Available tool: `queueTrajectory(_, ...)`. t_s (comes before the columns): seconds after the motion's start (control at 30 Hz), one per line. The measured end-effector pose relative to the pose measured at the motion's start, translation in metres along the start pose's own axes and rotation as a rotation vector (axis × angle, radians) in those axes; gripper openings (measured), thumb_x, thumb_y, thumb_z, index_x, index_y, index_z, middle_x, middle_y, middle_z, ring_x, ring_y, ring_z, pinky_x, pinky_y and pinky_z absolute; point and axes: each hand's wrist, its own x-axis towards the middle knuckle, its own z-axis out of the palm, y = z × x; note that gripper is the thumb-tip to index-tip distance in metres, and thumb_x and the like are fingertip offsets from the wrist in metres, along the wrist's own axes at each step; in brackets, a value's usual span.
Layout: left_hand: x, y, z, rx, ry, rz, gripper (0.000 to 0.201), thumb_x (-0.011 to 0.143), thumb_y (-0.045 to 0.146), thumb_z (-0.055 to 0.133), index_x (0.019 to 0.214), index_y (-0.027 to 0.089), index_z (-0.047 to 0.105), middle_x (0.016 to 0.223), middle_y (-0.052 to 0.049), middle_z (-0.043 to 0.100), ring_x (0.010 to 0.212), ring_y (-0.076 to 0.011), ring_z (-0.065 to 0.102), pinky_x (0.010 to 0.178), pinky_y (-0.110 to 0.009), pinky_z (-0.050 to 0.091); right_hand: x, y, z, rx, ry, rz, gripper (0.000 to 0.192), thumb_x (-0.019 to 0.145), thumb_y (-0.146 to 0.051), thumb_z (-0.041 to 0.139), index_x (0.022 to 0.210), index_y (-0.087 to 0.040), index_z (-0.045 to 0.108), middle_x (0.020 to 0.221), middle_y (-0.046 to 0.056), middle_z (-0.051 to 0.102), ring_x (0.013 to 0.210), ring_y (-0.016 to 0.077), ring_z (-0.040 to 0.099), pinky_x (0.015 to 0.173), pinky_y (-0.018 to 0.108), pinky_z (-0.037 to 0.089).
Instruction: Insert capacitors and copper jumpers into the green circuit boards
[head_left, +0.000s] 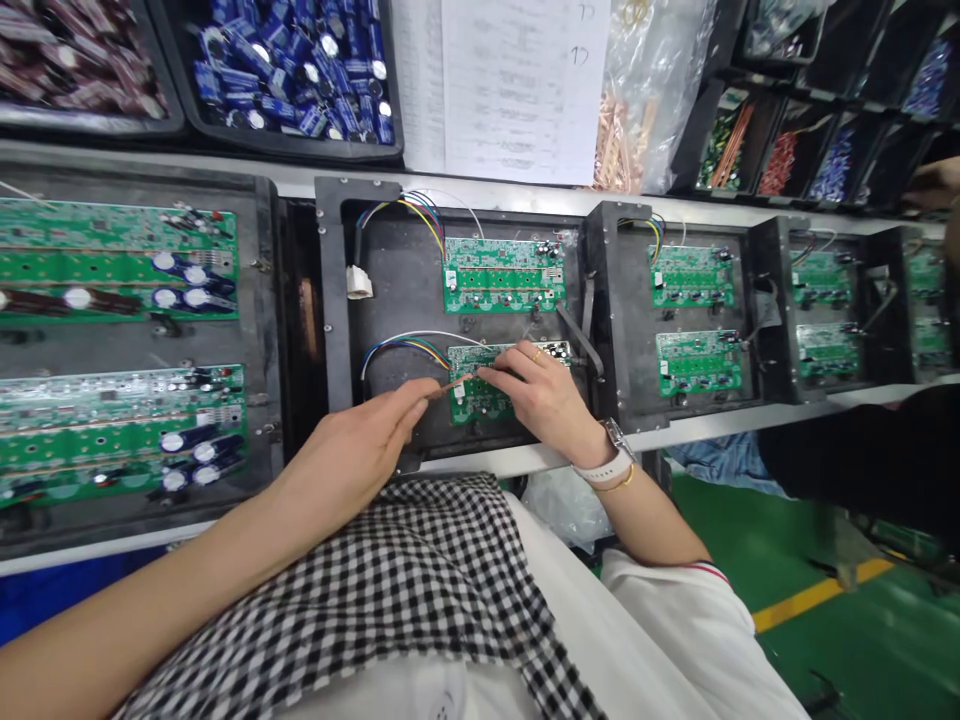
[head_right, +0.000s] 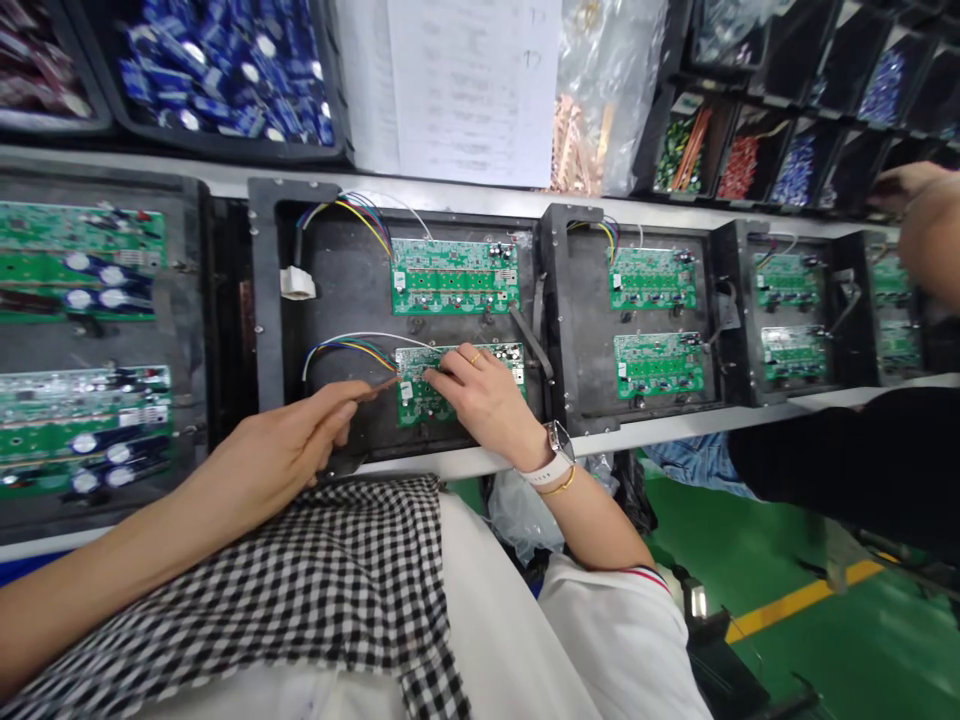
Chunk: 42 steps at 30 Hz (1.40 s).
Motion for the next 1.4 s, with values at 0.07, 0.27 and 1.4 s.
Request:
queueTrajectory(0.07,0.0,-0.004,0.004,0.092,-0.012,0.035,0.046,0.101,0.041,0.027,0.131,0.024,0.057,0.099,-0.006,0.073,0.082,-0.0206,0.07,0.075,-0.03,0.054,0.0,-0.002,-0.006,-0.041,-0.005,0.0,0.034,0.096,-0.008,0.042,0.117,-0.017,0.067,0.103,0.01,0.065,0.096,0.0226,0.052,0.089,0.039,0.049)
queueTrajectory(0.27,0.001,0.005,0.015,0.149,-0.005,0.161,0.04,0.103,0.04,0.025,0.114,0.021,0.059,0.097,-0.005,0.073,0.079,-0.0193,0.071,0.07,-0.028,0.055,-0.006,-0.029,-0.03,0.134,0.131,0.015,0.03,0.098,-0.013,0.048,0.123,-0.017,0.063,0.12,0.011,0.064,0.11,0.0204,0.056,0.095,0.038,0.049)
queueTrajectory(1.4,-0.023,-0.02,0.024,0.625,0.067,0.6,0.028,0.094,0.043,0.057,0.092,0.017,0.065,0.093,-0.005,0.071,0.085,-0.0176,0.064,0.075,-0.035,0.047,-0.057,0.052,0.007,-0.224,0.223,-0.435,0.029,0.085,-0.018,0.053,0.102,-0.028,0.075,0.084,0.0,0.074,0.083,0.0201,0.064,0.081,0.036,0.047)
